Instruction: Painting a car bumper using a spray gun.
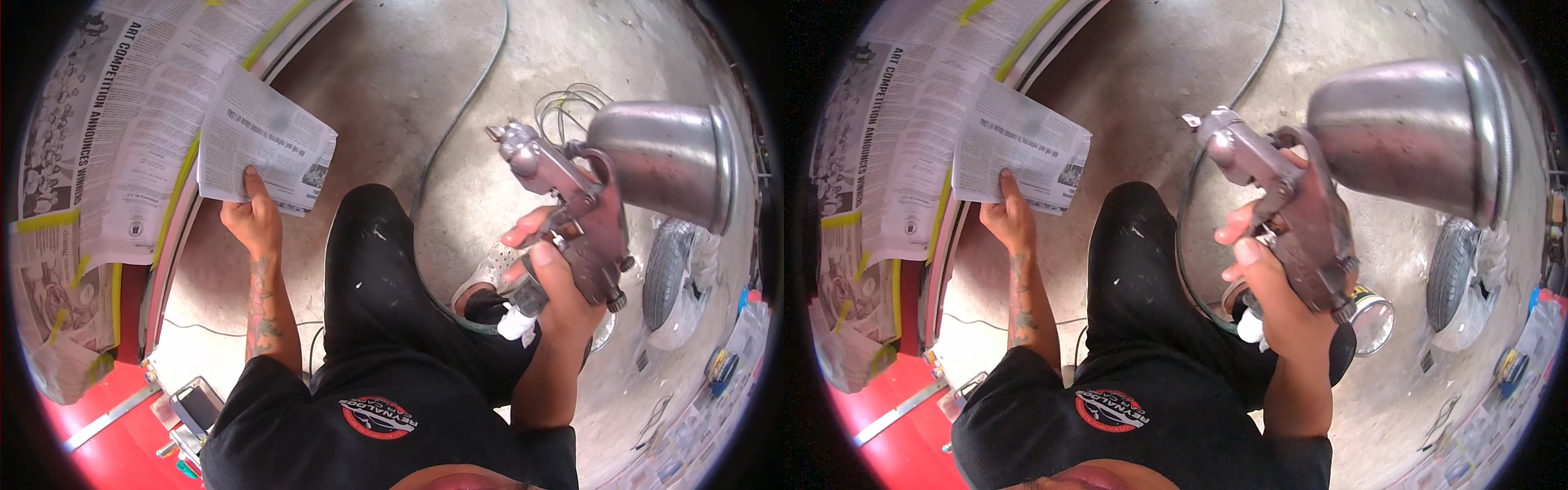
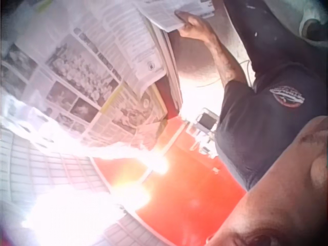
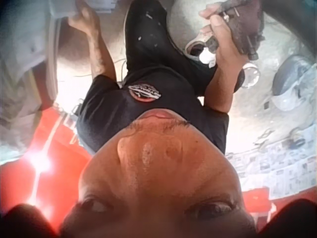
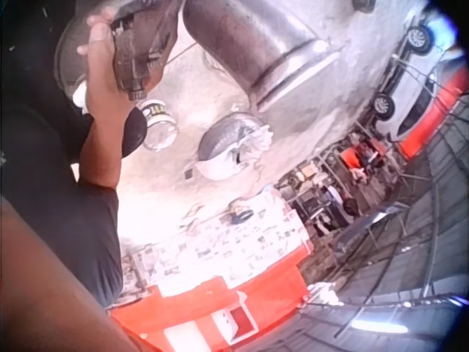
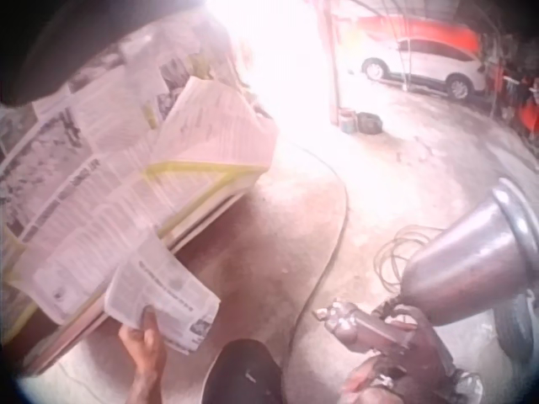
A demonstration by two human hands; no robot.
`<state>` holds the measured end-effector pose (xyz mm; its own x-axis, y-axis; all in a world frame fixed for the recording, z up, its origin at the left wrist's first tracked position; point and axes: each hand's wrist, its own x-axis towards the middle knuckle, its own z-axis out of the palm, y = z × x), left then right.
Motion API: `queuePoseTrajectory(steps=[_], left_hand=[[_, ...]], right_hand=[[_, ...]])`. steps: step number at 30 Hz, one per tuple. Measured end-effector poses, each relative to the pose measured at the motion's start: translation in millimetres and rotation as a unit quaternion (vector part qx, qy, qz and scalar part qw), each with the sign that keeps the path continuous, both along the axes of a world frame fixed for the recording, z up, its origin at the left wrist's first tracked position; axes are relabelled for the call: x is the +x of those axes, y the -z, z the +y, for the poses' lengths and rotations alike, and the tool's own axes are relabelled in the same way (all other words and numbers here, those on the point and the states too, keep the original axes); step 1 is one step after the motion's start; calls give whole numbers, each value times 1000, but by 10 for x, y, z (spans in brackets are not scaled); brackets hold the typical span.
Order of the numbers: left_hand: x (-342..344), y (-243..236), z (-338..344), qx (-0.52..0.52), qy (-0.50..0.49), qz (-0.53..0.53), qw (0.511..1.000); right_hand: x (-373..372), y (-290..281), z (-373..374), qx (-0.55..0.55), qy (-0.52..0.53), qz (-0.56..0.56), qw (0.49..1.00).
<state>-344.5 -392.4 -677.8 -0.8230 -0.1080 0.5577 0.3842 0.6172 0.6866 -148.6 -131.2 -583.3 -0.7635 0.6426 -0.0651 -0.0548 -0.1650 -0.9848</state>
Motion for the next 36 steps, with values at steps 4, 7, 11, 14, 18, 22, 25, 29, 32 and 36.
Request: queuePoseTrajectory(steps=[4, 7, 11, 14, 18, 22, 25, 29, 32, 36], left_hand=[[49, 156, 34, 47, 10, -44, 998], [34, 357, 71, 83, 21, -54, 995], [26, 508, 84, 95, 13, -84, 992], [24, 548, 119, 93, 8, -80, 992], [42, 533, 154, 94, 8, -71, 993], [69, 495, 170, 100, 6, -68, 993], [70, 484, 151, 86, 6, -62, 994], [44, 463, 161, 70, -4, -66, 995], [-22, 437, 159, 58, -10, -53, 997], [-82, 402, 192, 59, -1, -35, 998]], right_hand=[[-48, 242, -57, -49, -56, 38, 996], [-124, 316, -140, -68, -112, 50, 990], [-244, 421, -251, -72, -109, 60, 990], [-278, 434, -240, -82, -149, 34, 985], [-292, 482, -177, -77, -174, 24, 981], [-312, 486, -139, -74, -137, 33, 987], [-327, 497, -127, -71, -62, 39, 995], [-323, 505, -96, -83, -59, 36, 994], [-321, 527, -109, -86, -110, 39, 989], [-356, 538, -115, -83, -157, 37, 983]])
